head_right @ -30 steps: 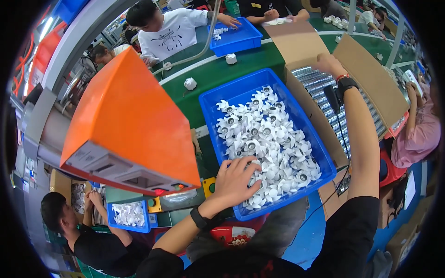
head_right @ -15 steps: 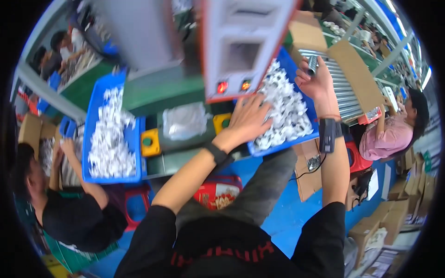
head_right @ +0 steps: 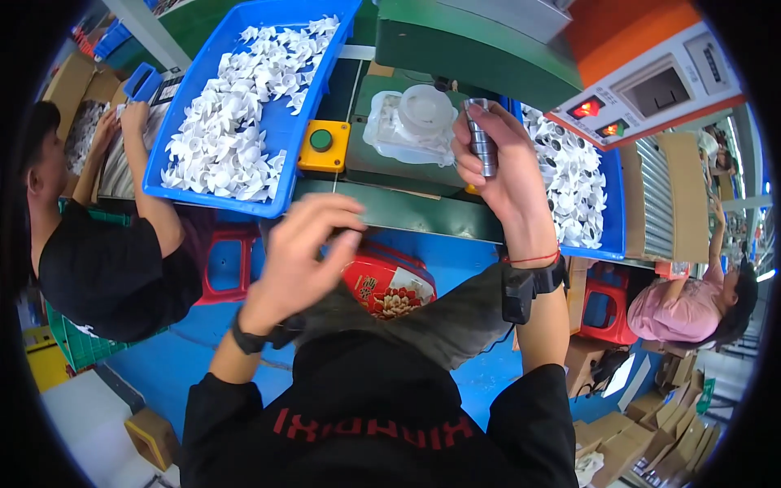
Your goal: The person picks up a white plastic fan and a metal shaft, fits them together by hand, and places the assembly into a machine. They press two buttons to press the parts together, then remove the completed fan assembly and place it into a blue bin.
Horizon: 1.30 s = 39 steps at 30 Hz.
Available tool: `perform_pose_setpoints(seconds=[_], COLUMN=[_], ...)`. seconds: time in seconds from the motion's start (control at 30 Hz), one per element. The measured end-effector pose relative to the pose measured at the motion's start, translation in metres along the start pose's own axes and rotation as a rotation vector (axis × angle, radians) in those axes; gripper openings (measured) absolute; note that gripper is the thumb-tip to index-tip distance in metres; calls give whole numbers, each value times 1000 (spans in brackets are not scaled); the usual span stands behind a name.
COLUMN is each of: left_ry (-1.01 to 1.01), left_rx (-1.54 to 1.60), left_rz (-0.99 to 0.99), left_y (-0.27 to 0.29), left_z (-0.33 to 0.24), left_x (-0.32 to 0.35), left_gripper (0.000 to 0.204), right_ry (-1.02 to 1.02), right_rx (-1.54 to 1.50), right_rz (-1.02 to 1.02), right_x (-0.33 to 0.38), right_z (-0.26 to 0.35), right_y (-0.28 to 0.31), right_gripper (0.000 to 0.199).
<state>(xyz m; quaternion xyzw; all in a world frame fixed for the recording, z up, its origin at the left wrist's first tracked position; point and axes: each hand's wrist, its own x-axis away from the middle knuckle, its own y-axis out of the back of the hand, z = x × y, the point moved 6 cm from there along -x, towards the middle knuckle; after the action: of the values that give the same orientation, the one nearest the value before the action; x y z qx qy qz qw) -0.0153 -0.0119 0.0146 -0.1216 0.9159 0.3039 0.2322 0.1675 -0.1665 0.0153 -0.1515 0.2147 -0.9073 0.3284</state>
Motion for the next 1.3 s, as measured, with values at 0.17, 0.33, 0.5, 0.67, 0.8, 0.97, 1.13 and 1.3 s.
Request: perform_pose_setpoints(seconds=[0.17, 0.33, 0.5, 0.67, 0.8, 0.97, 1.13, 1.3], left_ry=[160, 193, 147, 195, 228, 358, 243, 283], left_rx=[-236, -539, -722, -654, -690, -816, -837, -699], left_rz=[-149, 148, 510, 554, 531, 535, 541, 440], left_y=[80, 119, 128, 139, 139, 132, 114, 118], left_z=[40, 78, 127, 137, 129, 123, 139, 142], left_x=[-7, -31, -44, -46, -48, -51, -42, -41], left_gripper=[14, 23, 33, 39, 38, 37, 34, 27], right_ry=[94, 94, 105, 118, 132, 138, 179, 247], right_rx=[105, 161, 273, 461, 823, 791, 517, 207], right_rz=[-113, -11, 48, 102, -68, -245, -345, -376], right_x=[-8, -21, -26, -32, -30, -8, 16, 23], right_z=[4, 0, 4, 12, 19, 36, 44, 48], right_y=[8, -3, -11, -8, 18, 73, 132, 162], right_gripper=[22, 26, 28, 28, 28, 30, 30, 28])
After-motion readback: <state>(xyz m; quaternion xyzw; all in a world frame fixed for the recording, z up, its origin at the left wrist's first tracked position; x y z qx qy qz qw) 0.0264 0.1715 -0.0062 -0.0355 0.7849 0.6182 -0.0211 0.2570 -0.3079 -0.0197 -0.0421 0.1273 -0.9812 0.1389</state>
